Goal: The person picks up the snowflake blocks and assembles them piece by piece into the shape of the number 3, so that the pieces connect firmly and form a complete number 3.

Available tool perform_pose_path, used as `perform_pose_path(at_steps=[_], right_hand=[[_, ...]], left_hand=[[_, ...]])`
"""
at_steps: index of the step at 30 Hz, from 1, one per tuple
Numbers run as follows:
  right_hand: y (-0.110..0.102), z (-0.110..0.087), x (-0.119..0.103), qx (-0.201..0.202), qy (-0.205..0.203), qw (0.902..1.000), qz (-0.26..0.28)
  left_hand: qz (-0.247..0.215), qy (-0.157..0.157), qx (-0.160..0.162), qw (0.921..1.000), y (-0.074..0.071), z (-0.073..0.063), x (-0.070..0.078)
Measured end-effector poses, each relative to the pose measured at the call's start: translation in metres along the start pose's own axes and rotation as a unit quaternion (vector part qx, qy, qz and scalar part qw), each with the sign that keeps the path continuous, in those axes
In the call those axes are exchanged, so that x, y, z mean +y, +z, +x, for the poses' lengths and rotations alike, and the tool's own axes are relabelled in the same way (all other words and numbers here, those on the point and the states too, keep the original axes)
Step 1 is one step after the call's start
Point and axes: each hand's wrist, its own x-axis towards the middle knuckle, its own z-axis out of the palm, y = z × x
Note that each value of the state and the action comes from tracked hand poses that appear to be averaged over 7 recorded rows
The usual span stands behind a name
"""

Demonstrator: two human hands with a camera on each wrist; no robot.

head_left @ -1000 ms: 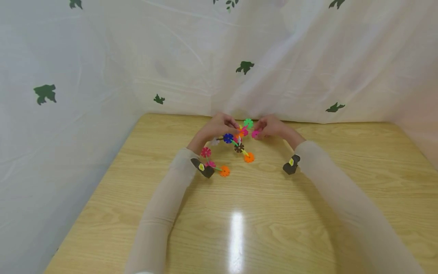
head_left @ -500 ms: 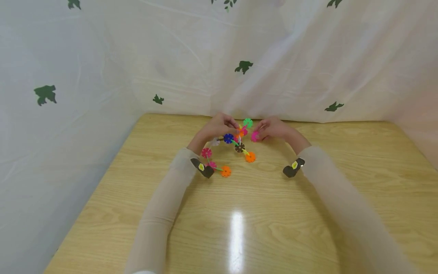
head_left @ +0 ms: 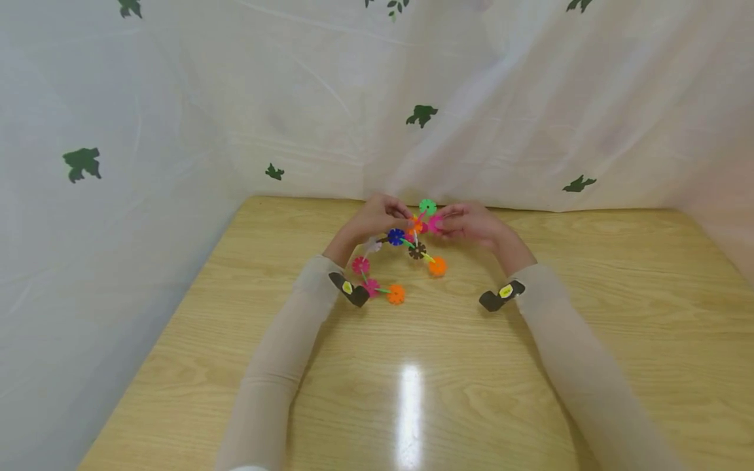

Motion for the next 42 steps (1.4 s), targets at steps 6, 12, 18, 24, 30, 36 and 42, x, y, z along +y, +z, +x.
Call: perform_pose_path(at_steps=[6, 12, 18, 24, 30, 36, 42], right_hand=[[-0.0006, -0.0008, -0.0024, 0.012, -0.032, 0.9959, 0.084], [-0.0004, -0.0044, -0.0069, 0.027, -0.051, 0.9909, 0.121], [0.0019, -0.0076, -0.0100, 0.046, -0.068, 0.9860, 0.145], [0.0021, -0.0078, -0.0095, 0.057, -0.083, 0.9838, 0.148], [0.0032, -0.0090, -0.0085, 0.064, -0.099, 0.9852, 0.124], [0.0021, -0.0071, -0.0071, 0.079, -0.105, 0.9882, 0.078], [0.0016, -0.0057, -0.0069, 0.080, -0.119, 0.9883, 0.051]], left_hand=[[-0.017, -0.003, 0.001, 0.9999, -0.0005, -0.0008, 0.0011], [-0.016, -0.006, -0.001, 0.9999, -0.0015, -0.0025, 0.0012], [-0.011, -0.002, -0.001, 0.9999, -0.0006, -0.0035, 0.0016], [-0.010, -0.003, 0.001, 0.9999, 0.0004, -0.0018, 0.0005], [-0.010, -0.005, -0.002, 0.9999, 0.0012, -0.0009, -0.0002], [-0.010, -0.009, -0.009, 0.9999, 0.0031, 0.0012, -0.0014], [-0.012, -0.002, -0.022, 0.9997, 0.0054, 0.0029, -0.0011]])
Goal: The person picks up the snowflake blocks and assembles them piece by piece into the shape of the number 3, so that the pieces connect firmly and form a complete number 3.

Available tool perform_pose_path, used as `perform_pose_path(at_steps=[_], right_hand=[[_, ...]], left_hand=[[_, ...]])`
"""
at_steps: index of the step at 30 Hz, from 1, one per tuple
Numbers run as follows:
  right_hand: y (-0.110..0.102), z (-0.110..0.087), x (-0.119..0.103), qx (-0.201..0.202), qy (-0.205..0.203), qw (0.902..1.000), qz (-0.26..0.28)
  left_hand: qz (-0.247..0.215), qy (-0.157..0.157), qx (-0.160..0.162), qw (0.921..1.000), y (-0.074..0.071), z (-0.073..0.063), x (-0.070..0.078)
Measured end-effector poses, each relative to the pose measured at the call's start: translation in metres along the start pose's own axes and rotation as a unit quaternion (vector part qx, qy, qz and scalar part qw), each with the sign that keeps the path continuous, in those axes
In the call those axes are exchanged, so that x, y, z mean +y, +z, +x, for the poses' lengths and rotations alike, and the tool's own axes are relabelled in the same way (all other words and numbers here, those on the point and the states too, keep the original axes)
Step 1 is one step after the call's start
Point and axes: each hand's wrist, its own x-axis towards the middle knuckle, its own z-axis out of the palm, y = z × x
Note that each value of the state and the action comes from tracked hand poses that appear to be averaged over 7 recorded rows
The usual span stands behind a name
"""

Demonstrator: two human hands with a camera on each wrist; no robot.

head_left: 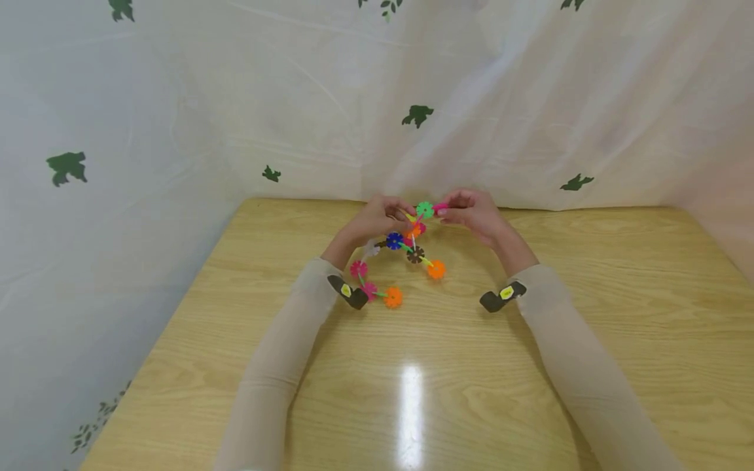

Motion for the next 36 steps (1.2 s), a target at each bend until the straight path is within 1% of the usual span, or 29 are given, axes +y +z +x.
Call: perform_pose_path(at_steps=[4, 8, 12, 15, 22, 26, 33, 36], right_hand=[[0.000, 0.001, 0.001, 0.003, -0.010, 0.9999, -0.004], [0.002, 0.001, 0.001, 0.012, -0.016, 0.9997, -0.014], [0.005, 0.001, 0.000, 0.015, -0.024, 0.9992, -0.028], [0.007, 0.001, -0.001, 0.012, -0.031, 0.9989, -0.033], [0.008, -0.001, -0.002, -0.009, -0.043, 0.9987, -0.025], [0.011, -0.003, -0.005, -0.010, -0.051, 0.9980, -0.035], [0.015, -0.005, -0.006, -0.003, -0.059, 0.9943, -0.088], [0.017, -0.004, -0.007, 0.000, -0.066, 0.9926, -0.102]], left_hand=[[-0.002, 0.000, 0.000, 1.0000, 0.001, 0.000, 0.000], [-0.005, -0.015, 0.012, 0.9998, 0.002, 0.000, 0.001], [-0.032, -0.036, 0.029, 0.9984, 0.002, 0.000, 0.004], [-0.057, -0.044, 0.038, 0.9967, 0.003, 0.001, 0.004], [-0.093, -0.060, 0.047, 0.9927, 0.004, 0.002, 0.005], [-0.099, -0.063, 0.051, 0.9918, 0.004, 0.001, 0.006], [-0.118, -0.055, 0.046, 0.9905, 0.004, 0.001, 0.006], [-0.123, -0.054, 0.048, 0.9898, 0.003, 0.000, 0.007]])
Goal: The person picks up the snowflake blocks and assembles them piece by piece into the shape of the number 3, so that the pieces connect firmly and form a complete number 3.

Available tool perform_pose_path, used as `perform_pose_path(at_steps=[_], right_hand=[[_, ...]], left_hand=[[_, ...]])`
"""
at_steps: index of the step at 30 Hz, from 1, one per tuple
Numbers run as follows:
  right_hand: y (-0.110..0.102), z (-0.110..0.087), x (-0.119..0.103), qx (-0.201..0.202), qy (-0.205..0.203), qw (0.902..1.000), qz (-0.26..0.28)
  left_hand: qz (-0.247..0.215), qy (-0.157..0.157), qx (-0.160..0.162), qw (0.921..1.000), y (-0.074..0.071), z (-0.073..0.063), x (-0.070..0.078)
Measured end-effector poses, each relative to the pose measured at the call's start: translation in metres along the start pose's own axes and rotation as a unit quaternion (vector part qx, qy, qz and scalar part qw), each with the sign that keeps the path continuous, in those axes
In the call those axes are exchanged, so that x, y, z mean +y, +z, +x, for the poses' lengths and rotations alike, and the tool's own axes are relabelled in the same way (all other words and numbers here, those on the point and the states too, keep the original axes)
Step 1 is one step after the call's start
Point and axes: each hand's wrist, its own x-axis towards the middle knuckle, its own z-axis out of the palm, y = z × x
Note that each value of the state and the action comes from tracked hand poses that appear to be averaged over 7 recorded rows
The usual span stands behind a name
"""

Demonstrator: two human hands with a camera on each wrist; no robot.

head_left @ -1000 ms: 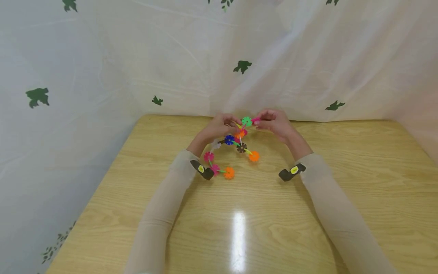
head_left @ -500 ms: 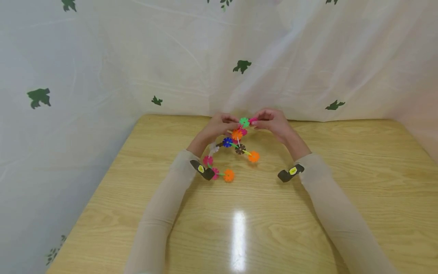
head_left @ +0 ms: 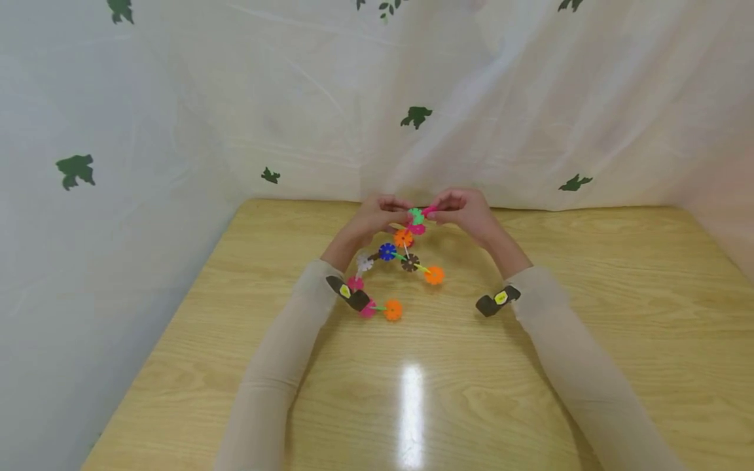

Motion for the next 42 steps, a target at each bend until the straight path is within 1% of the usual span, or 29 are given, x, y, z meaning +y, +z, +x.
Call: perform_pose_path(at_steps=[6, 13, 22, 29, 35, 42], right_hand=[[0.001, -0.001, 0.000, 0.003, -0.009, 0.9998, -0.015], [0.003, -0.003, -0.005, 0.014, -0.013, 0.9997, -0.013], [0.002, -0.004, -0.009, 0.006, -0.026, 0.9996, -0.013], [0.004, -0.005, -0.010, 0.010, -0.040, 0.9987, -0.030], [0.005, -0.005, -0.010, 0.006, -0.053, 0.9977, -0.042], [0.006, -0.006, -0.011, 0.006, -0.065, 0.9973, -0.034]], left_hand=[[0.001, 0.003, 0.005, 1.0000, -0.002, 0.000, -0.001], [0.001, 0.012, 0.014, 0.9998, -0.002, 0.000, 0.000], [0.009, 0.019, 0.015, 0.9997, -0.005, -0.001, 0.002], [0.007, 0.029, 0.019, 0.9994, -0.005, -0.002, 0.002], [0.008, 0.039, 0.025, 0.9989, -0.004, -0.002, 0.002], [0.000, 0.040, 0.035, 0.9986, -0.004, -0.001, 0.003]])
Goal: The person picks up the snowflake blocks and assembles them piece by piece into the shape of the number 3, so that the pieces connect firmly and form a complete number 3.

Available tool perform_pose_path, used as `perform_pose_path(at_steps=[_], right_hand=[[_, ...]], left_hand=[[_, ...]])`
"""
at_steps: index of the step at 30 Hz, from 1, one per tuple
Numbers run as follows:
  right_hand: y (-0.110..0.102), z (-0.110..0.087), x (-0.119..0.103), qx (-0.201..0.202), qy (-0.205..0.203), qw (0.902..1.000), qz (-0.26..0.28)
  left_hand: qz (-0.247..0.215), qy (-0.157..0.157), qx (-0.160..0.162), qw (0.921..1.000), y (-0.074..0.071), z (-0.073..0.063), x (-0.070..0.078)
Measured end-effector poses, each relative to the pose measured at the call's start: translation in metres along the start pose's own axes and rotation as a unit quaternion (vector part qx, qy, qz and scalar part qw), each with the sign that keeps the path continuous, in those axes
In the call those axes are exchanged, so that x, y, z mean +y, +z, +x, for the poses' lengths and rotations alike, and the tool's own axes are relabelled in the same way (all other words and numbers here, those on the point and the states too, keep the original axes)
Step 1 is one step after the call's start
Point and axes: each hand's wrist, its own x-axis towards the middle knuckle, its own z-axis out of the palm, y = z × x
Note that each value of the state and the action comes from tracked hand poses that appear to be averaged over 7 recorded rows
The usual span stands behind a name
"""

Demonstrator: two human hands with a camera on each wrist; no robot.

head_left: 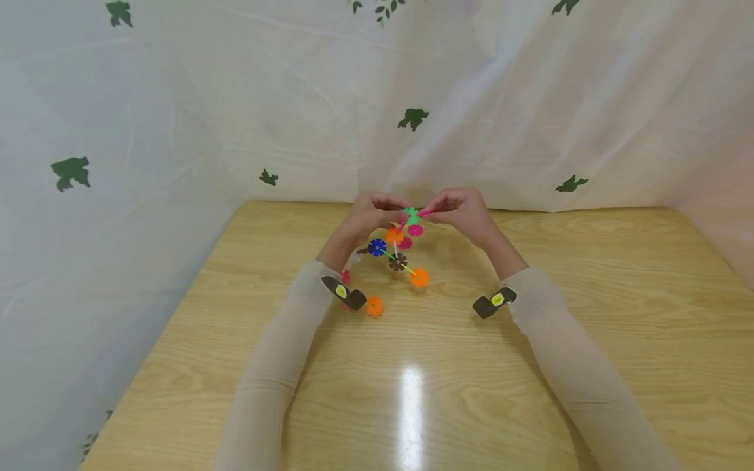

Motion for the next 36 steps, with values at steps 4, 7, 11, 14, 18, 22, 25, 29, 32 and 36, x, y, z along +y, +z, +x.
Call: perform_pose_path(at_steps=[4, 7, 11, 14, 18, 22, 25, 29, 32, 36], right_hand=[[0.0005, -0.0001, -0.0004, -0.002, -0.006, 1.0000, -0.003], [0.0006, 0.0002, -0.0007, -0.003, -0.005, 0.9999, -0.008], [0.0010, 0.0010, -0.0008, -0.003, -0.005, 0.9999, -0.013], [0.0009, 0.0015, -0.0001, -0.006, -0.012, 0.9998, -0.015], [0.0017, 0.0020, 0.0005, -0.011, -0.022, 0.9996, -0.013], [0.0036, 0.0026, 0.0008, -0.008, -0.031, 0.9994, -0.008], [0.0051, 0.0033, 0.0021, -0.007, -0.040, 0.9992, -0.006], [0.0057, 0.0043, 0.0045, -0.011, -0.044, 0.9990, 0.002], [0.0048, 0.0044, 0.0052, -0.014, -0.039, 0.9991, 0.005], [0.0038, 0.0040, 0.0038, -0.014, -0.026, 0.9996, 0.002]], left_hand=[[-0.005, 0.007, 0.003, 1.0000, 0.0000, -0.0004, -0.0004], [-0.011, 0.009, 0.004, 0.9999, -0.0001, -0.0007, -0.0003], [-0.011, 0.007, 0.006, 0.9999, -0.0004, -0.0013, -0.0003], [-0.009, 0.005, 0.005, 0.9999, -0.0010, -0.0012, -0.0009], [-0.011, 0.006, 0.003, 0.9999, -0.0023, -0.0005, -0.0025], [-0.020, 0.009, -0.001, 0.9998, -0.0026, -0.0001, -0.0029], [-0.020, 0.009, -0.003, 0.9998, -0.0019, 0.0000, -0.0026], [-0.014, 0.009, -0.004, 0.9998, -0.0013, 0.0001, -0.0029], [-0.008, 0.004, -0.008, 0.9999, -0.0021, 0.0002, -0.0034], [-0.001, -0.007, -0.019, 0.9998, -0.0044, 0.0014, -0.0033]])
